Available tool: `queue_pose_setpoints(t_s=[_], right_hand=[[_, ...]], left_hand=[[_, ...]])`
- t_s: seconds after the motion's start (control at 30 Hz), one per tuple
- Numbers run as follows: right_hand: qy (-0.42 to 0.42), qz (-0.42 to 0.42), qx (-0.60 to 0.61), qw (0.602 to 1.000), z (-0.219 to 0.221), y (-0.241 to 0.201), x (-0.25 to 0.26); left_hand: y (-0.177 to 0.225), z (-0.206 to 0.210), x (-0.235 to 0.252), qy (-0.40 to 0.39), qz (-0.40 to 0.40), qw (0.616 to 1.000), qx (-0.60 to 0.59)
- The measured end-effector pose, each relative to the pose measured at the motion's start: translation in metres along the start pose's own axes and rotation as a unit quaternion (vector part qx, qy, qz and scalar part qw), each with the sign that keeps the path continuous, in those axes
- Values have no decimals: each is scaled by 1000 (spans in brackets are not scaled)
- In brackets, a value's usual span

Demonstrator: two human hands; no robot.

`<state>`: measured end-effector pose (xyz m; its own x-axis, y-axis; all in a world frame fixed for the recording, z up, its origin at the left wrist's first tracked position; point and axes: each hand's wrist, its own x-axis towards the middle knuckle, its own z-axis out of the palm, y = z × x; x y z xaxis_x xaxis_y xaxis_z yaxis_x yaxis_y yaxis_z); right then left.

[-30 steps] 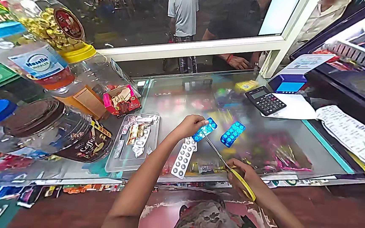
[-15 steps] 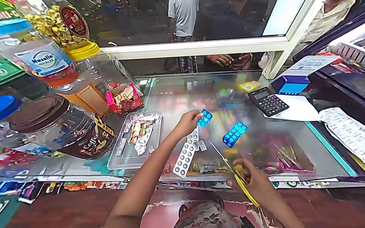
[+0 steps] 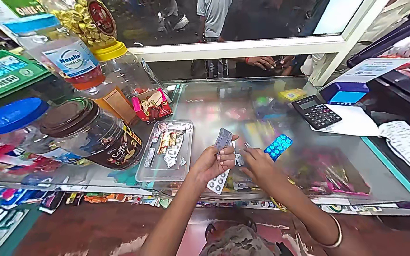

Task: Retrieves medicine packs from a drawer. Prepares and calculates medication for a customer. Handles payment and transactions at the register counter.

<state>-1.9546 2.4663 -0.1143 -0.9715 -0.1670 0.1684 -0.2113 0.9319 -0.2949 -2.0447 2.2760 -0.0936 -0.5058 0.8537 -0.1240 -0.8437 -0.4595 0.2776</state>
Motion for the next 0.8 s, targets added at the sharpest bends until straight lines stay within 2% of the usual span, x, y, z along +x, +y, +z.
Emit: queue_pose_setpoints(t_s=[0.1,0.2,0.3,0.43,0.53,0.67,0.73,0.8], right_hand=[[-15,-57,0,998,5,0,10],[-84,-55,29,994,-16,-1,18],[-37,-60,27,997,-30,16,38],[41,26,51,998,-40,62,97],[105,68,79,989,-44,93,115],[153,170,55,972,-69,135,90],[180,243,5,953,-84,182,65],[140,313,-17,939,-97,236,42]], left_hand=[[-5,4,-12,-32,-11,998,-50],[-6,3,-20,-43,-7,998,-46],[-7,1,-23,-49,1,999,-15],[-11,-7,-23,-72,51,994,69],[-21,-8,-22,-61,78,989,106],[-31,-23,-30,-52,88,989,104],[-39,-31,-35,-58,96,987,118],[-53,-32,-37,-70,93,985,124]])
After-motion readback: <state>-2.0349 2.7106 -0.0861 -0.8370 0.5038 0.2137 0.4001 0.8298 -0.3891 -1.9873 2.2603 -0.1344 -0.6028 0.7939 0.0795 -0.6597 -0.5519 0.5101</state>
